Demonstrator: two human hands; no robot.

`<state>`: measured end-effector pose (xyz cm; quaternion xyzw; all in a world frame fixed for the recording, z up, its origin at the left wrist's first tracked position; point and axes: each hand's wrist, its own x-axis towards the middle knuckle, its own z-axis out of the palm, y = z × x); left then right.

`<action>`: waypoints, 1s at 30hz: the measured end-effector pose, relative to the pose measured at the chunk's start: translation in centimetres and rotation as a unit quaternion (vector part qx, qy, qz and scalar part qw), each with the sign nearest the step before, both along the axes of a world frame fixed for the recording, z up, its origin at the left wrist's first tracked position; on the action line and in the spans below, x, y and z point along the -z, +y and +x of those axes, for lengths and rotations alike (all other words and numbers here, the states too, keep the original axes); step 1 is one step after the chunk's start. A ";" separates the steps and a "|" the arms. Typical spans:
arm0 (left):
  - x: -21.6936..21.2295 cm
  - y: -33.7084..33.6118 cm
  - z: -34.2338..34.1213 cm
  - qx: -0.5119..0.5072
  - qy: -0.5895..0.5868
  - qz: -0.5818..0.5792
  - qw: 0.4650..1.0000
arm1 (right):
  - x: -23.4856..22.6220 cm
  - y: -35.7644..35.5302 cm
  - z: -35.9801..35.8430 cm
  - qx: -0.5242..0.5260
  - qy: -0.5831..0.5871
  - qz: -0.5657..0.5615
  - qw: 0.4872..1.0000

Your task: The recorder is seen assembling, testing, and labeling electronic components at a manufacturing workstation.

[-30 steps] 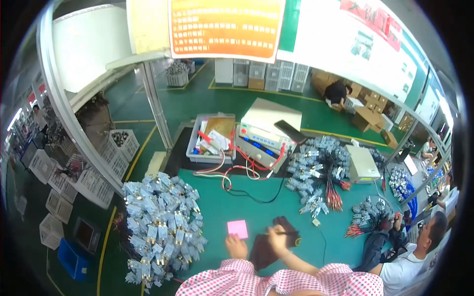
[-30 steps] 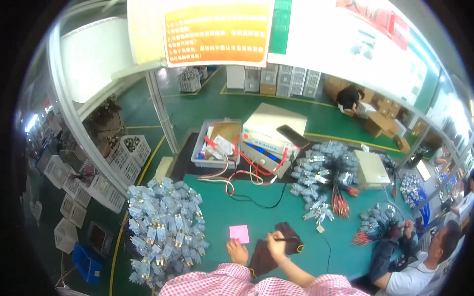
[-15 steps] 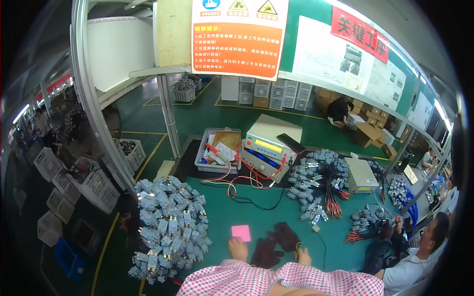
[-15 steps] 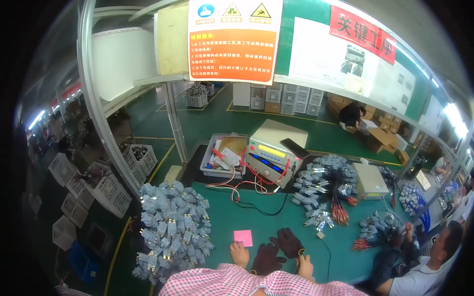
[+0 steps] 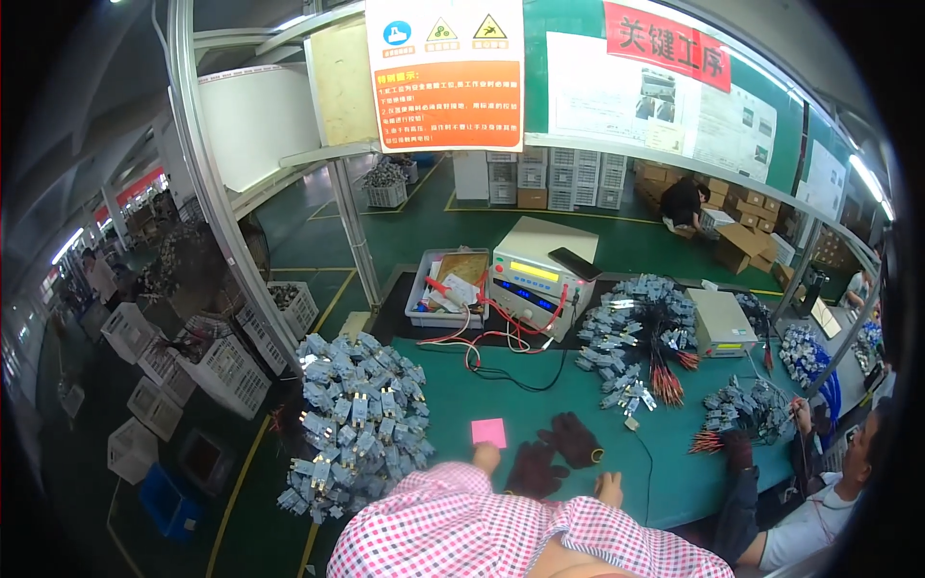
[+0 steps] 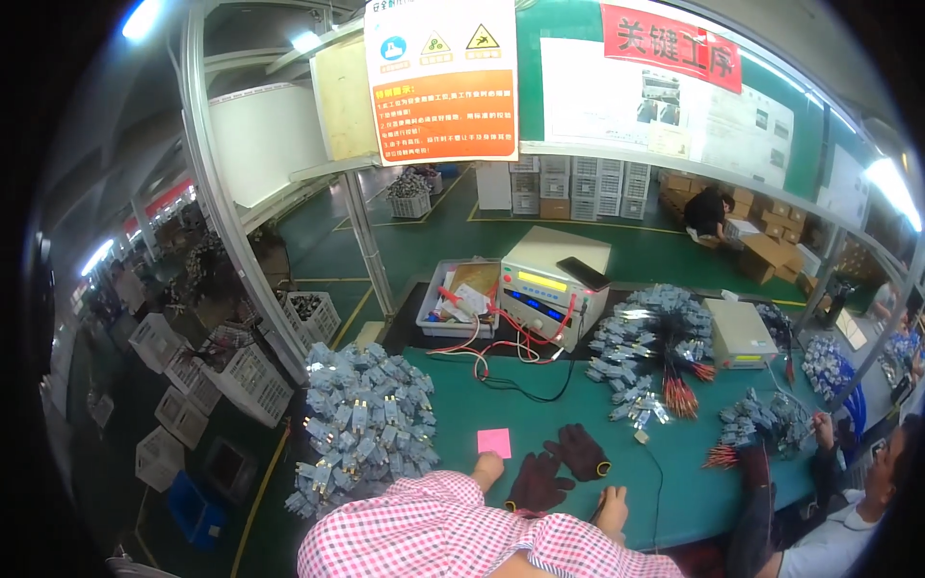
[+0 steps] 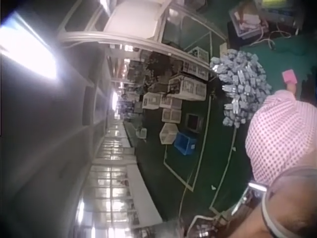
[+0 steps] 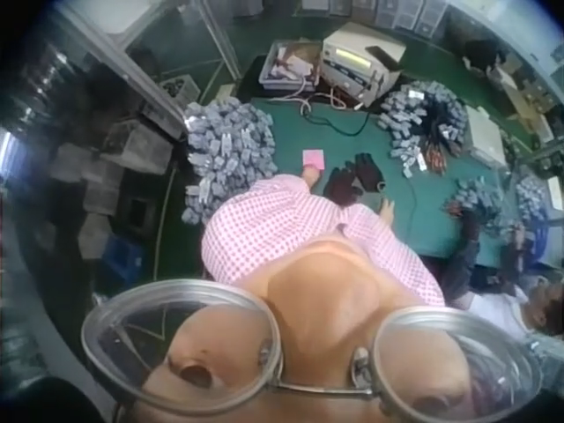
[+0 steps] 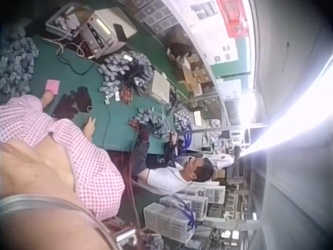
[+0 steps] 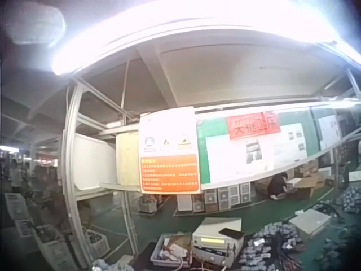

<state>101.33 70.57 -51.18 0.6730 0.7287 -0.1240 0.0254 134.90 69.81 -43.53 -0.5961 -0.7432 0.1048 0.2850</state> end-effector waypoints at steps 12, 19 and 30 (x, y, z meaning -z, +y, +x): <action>1.0 0.9 -1.2 -0.007 -0.036 0.032 0.999 | -1.2 -0.2 0.0 0.020 0.010 -0.012 1.000; -0.6 0.1 -1.5 0.032 -0.033 0.055 0.997 | -1.1 0.2 0.8 0.019 -0.005 -0.007 1.000; -1.8 -5.9 1.2 -0.071 0.015 0.286 0.956 | -6.2 2.3 -8.4 -0.212 0.146 0.044 0.965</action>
